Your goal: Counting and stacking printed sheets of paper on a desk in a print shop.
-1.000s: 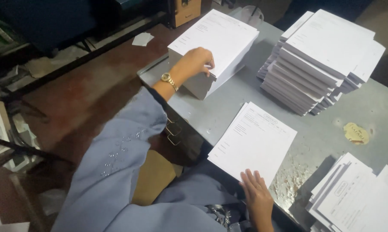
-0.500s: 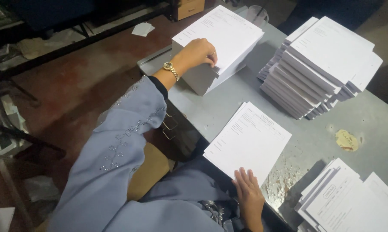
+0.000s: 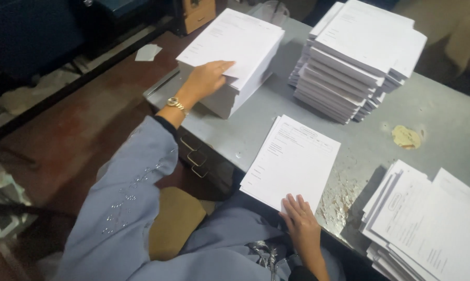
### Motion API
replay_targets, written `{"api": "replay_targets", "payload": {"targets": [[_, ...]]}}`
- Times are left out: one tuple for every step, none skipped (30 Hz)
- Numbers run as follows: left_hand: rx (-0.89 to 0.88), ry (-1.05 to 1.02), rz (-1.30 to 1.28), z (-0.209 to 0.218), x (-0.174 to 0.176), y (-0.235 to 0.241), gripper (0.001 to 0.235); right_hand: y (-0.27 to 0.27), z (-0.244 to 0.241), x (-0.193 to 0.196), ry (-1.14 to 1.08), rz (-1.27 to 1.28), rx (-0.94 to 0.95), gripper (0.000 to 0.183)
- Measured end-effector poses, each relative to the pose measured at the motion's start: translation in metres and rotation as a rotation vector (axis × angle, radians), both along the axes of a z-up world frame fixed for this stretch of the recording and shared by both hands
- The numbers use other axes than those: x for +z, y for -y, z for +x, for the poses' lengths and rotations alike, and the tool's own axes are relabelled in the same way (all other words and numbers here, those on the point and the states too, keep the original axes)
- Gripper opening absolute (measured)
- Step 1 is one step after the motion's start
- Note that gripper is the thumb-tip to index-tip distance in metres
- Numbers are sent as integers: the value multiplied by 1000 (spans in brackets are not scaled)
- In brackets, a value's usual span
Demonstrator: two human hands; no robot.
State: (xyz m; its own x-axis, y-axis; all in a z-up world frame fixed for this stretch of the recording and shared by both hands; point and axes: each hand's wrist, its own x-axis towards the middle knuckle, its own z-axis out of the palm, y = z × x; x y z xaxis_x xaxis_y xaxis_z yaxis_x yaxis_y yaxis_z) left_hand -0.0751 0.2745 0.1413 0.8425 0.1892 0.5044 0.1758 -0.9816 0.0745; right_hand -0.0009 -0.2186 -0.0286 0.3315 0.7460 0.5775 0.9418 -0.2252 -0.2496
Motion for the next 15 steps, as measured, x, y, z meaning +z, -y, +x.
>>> {"api": "replay_targets", "payload": {"targets": [[-15,-4,3,1,-4,-6,52,-1,0,3,-4,3,-15,41],[15,87,29,1,-10,-10,41,-1,-2,5,-9,8,26,40],[45,178,55,0,-17,-15,36,-1,-3,8,-13,15,66,40],[34,176,45,-1,-8,6,36,3,-5,3,-15,6,55,40],[40,235,166,-3,1,25,29,6,-6,-2,-26,-19,75,44],[50,297,292,-6,12,43,22,6,-5,-5,-33,-40,100,48],[45,300,287,-7,18,64,22,10,-9,1,-31,-43,94,48],[86,307,282,-10,23,84,25,12,-14,8,-75,19,127,48],[126,313,276,-14,29,104,28,14,-20,14,-120,81,160,48],[134,313,272,-13,12,127,28,14,-24,23,-119,75,167,48],[-3,373,228,-12,-4,150,32,14,-29,31,-229,128,178,37],[-141,432,183,-11,-21,174,38,15,-35,39,-342,180,187,27],[-134,432,178,-6,-34,187,38,16,-31,36,-343,173,192,27],[-145,391,204,-2,-46,198,42,15,-29,33,-295,112,170,37],[-155,351,230,3,-57,210,51,13,-27,29,-247,51,148,50]]}}
